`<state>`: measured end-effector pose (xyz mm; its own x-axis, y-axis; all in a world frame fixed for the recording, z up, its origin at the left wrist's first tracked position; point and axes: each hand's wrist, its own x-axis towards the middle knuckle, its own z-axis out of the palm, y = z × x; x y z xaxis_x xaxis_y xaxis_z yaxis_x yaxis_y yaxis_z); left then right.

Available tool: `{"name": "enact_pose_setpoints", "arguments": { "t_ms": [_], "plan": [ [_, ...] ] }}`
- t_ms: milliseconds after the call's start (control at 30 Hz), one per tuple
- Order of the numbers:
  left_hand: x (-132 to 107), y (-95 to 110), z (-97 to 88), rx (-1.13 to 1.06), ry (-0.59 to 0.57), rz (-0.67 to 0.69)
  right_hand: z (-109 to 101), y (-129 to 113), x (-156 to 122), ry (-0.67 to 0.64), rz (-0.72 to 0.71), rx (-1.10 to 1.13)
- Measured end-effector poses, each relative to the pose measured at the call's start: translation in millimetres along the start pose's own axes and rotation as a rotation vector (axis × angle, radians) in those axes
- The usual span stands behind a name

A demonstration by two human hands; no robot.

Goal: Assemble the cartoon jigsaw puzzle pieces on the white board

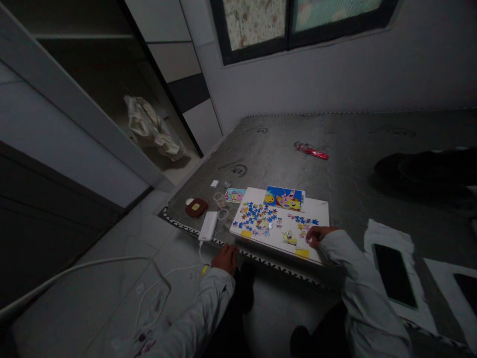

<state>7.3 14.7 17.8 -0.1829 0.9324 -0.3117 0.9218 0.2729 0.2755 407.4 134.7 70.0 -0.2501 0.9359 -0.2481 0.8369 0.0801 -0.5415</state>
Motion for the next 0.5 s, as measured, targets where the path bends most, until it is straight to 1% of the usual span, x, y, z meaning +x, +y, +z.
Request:
{"name": "enact_pose_setpoints", "arguments": {
  "t_ms": [167, 333, 500],
  "plan": [
    [0, 1, 0.2, 0.008, 0.008, 0.003, 2, 2, 2, -0.014, -0.021, 0.019],
    [0, 1, 2.7, 0.025, 0.038, -0.008, 7, 3, 9, -0.036, 0.041, -0.014],
    [1, 1, 1.4, 0.004, 0.0, -0.007, 6, -4, 11, -0.044, 0.1, -0.066]
  ]
}}
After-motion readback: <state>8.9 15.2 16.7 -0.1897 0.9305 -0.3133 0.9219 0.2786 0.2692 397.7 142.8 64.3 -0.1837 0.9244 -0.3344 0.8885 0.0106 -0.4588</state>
